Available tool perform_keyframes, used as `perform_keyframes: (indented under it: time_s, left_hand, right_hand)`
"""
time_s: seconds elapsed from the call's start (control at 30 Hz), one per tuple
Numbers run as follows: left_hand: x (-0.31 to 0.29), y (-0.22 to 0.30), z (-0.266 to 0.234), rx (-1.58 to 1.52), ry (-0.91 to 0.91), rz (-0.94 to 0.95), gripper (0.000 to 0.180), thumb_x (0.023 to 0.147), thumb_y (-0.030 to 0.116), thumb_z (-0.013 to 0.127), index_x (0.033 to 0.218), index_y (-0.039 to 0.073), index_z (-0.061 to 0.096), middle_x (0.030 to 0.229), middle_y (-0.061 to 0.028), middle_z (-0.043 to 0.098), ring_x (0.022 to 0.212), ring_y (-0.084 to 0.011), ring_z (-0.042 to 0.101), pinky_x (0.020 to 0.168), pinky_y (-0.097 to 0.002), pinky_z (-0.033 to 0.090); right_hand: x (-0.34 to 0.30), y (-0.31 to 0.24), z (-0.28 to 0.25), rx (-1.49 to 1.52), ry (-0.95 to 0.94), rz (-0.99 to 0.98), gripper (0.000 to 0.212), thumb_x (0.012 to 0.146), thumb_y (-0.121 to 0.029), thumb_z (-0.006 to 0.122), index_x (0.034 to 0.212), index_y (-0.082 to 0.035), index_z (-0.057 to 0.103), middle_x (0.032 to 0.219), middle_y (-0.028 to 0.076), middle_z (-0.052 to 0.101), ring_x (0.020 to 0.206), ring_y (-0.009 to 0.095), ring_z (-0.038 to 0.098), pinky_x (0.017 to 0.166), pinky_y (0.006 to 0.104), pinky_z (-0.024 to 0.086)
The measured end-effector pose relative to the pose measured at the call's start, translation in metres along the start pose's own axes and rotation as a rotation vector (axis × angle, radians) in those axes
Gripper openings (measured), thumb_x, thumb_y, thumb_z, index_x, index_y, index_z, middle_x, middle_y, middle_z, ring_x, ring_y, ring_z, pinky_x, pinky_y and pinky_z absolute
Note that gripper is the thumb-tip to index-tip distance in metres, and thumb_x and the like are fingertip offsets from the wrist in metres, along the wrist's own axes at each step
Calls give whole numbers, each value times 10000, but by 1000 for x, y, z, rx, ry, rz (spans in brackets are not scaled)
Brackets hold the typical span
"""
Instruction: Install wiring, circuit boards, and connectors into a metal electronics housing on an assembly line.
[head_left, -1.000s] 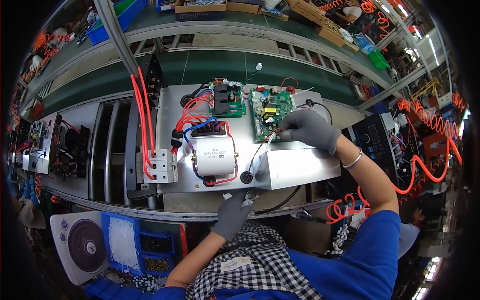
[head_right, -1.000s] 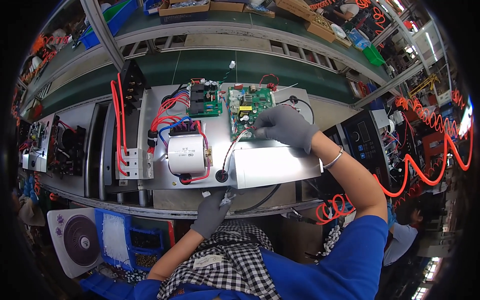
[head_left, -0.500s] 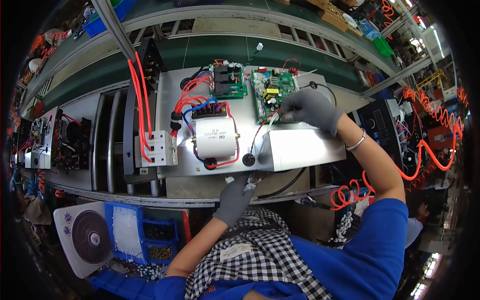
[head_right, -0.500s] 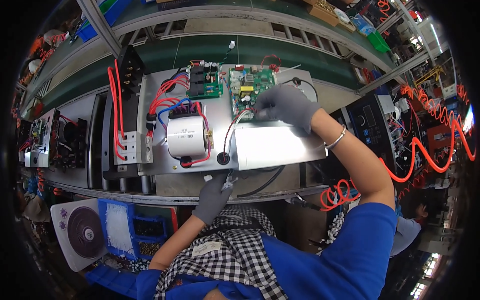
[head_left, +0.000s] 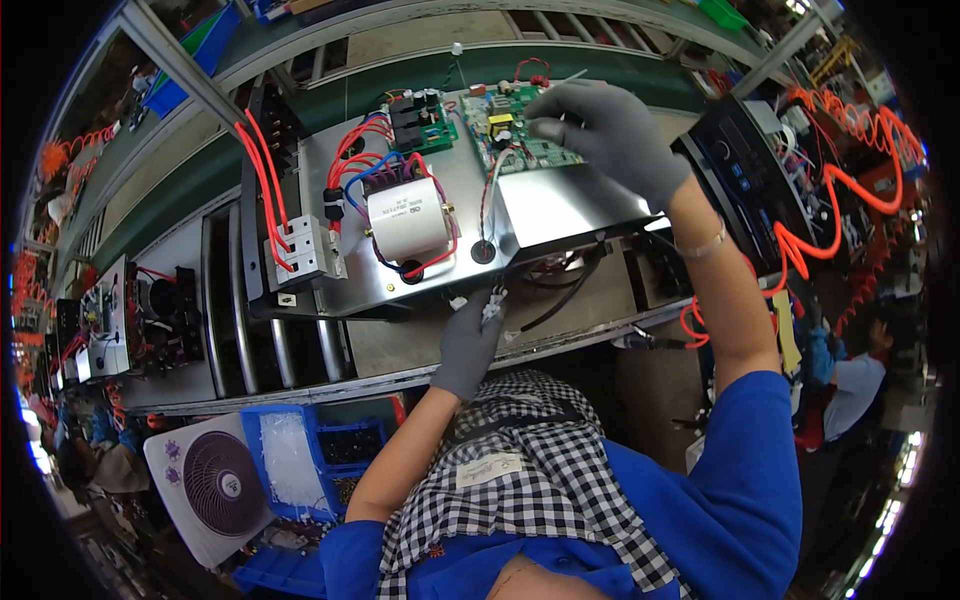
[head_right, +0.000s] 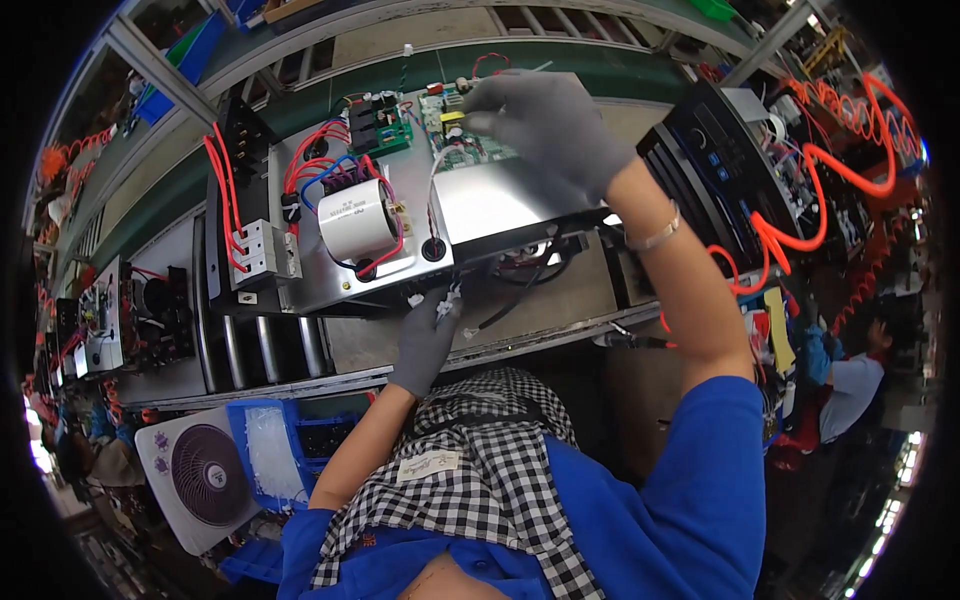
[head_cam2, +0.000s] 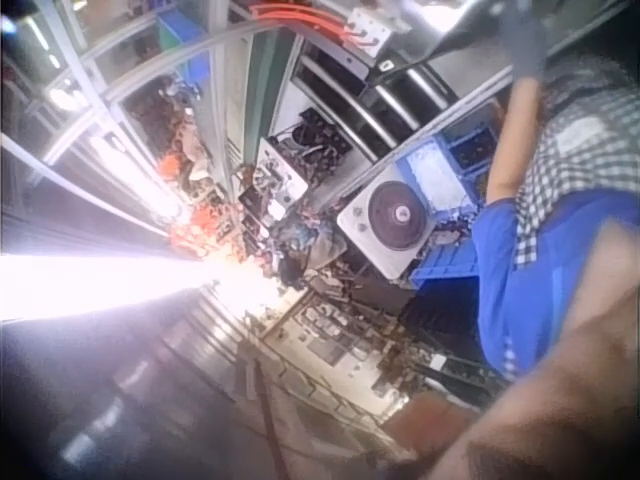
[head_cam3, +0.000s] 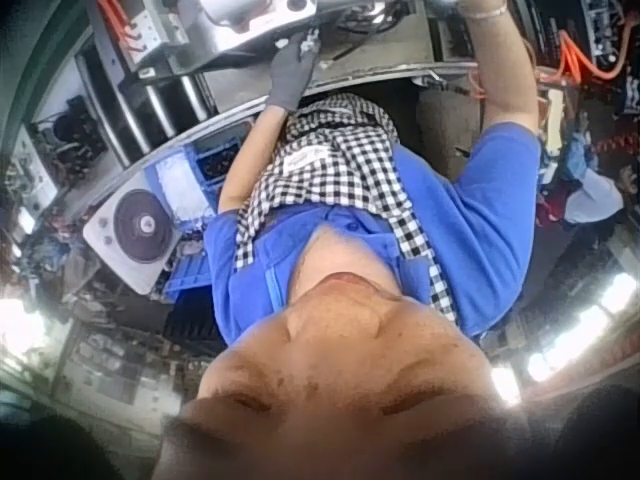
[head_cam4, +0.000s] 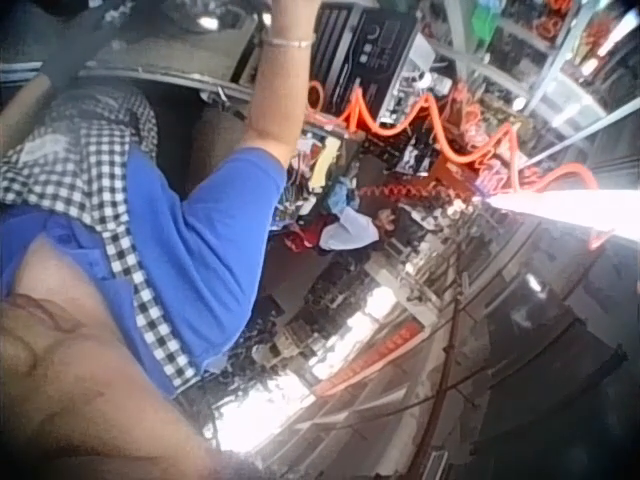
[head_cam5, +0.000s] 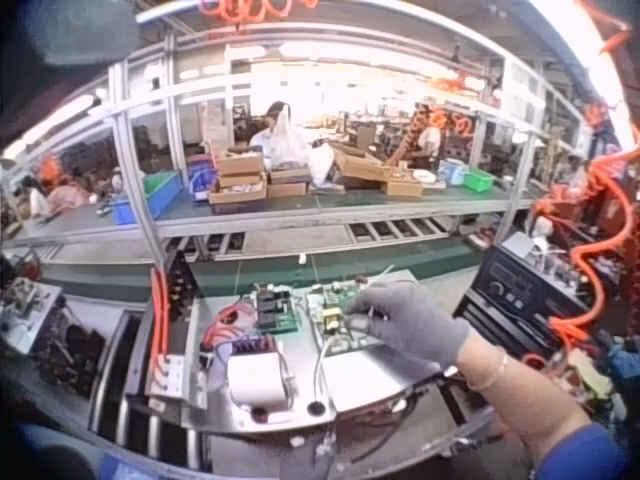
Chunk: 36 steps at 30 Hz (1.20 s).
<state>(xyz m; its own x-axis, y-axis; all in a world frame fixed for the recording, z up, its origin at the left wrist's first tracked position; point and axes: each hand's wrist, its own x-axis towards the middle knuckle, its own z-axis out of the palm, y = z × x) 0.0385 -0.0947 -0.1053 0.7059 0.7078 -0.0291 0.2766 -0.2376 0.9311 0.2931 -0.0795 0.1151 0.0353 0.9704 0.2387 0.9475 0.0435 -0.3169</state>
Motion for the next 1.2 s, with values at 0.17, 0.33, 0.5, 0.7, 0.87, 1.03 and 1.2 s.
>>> perform_keyframes:
  time_s: [0.17,0.33,0.5,0.7,0.87,1.03,1.2]
  left_hand:
    - [-3,-27,4,-126,-62,10,388,972,307,600,1247,33,619,976,-201,706,921,-354,680,803,-399,515]
    - [-3,-46,12,-82,-117,-61,369,975,336,580,1141,13,642,899,-184,701,834,-328,667,763,-397,503]
    - [-15,-73,23,46,-91,-45,363,980,328,569,1139,7,630,879,-179,706,831,-328,672,756,-406,503]
    - [-33,-80,14,69,-132,-75,409,990,324,561,1238,1,603,898,-152,728,857,-285,694,790,-384,508]
    - [-30,-80,21,-7,-157,-49,358,978,294,563,1211,27,612,863,-160,722,830,-344,694,738,-419,522]
    - [-28,-76,19,-39,-191,-77,377,993,303,550,1217,5,609,851,-137,729,836,-306,696,764,-388,519]
    - [-28,-78,20,-46,-224,-90,384,987,309,559,1227,13,612,857,-133,730,852,-300,697,778,-383,519]
  right_hand:
    - [-84,-88,33,80,-77,-131,122,844,-212,739,938,-134,736,895,38,706,834,250,674,749,352,540]
    - [-138,-59,126,-46,-528,343,288,951,-343,568,983,-99,716,944,136,705,921,325,685,812,457,536]
    - [-174,23,245,-138,-527,499,342,920,-380,598,1101,-109,704,1091,140,712,988,346,679,872,443,539]
    - [-175,2,256,321,-393,717,362,903,-347,657,1162,-95,665,1050,147,712,972,280,698,818,402,559]
    - [-208,52,322,1512,113,1076,275,930,-292,660,1122,-96,652,1037,78,699,899,205,688,774,352,557]
    - [-226,58,306,2011,304,1052,251,965,-291,629,1184,-170,652,1043,34,695,985,196,658,849,385,539]
    - [-221,43,281,1976,261,1272,291,978,-346,602,1218,-187,646,1051,12,699,1025,190,634,873,386,517]
